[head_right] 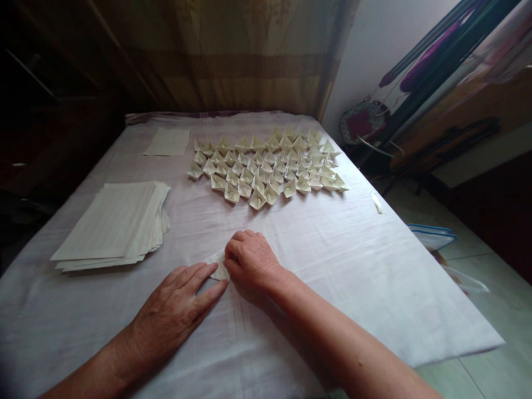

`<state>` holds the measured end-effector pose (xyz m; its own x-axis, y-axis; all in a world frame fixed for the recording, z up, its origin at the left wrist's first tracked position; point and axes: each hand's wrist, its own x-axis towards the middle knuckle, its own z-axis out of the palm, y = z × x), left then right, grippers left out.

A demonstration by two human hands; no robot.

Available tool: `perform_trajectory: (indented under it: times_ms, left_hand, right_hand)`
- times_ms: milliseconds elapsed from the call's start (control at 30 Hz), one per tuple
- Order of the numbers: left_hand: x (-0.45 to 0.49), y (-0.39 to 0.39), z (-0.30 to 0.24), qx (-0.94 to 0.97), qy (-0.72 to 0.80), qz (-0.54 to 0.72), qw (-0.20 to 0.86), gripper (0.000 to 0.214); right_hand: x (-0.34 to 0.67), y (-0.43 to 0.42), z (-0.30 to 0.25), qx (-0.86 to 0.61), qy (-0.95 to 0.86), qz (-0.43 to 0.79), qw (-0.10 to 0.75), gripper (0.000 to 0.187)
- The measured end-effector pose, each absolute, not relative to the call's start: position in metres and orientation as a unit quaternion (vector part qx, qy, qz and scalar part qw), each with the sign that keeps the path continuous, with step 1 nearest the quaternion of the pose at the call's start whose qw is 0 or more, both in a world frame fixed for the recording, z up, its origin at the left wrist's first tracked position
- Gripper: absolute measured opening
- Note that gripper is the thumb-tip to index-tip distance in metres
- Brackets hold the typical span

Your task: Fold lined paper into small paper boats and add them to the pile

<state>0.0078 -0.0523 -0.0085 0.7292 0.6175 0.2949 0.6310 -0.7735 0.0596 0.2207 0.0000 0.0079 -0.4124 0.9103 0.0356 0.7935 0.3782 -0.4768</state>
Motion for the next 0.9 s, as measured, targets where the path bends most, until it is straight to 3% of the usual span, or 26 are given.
perform_trajectory:
  times_ms: [400,633,900]
  left_hand:
    - [0.011,-0.048,-0.002,-0.938,-0.321,-0.122,0.049,0.042]
    - [0.012,-0.048,-0.001,-0.939,-0.319,-0.122,0.047,0.036]
    - [0.013,-0.031,0.004,-0.933,-0.329,-0.118,-0.081,0.030]
  right_hand:
    - [0.221,0.001,0.004,-0.527,-0.811,0.198,0.157,0.006]
    - [0.222,-0.001,-0.003,-0.526,-0.800,0.202,0.206,0.006]
    - [0.234,-0.017,-0.018,-0.470,-0.804,0.178,0.319,0.006]
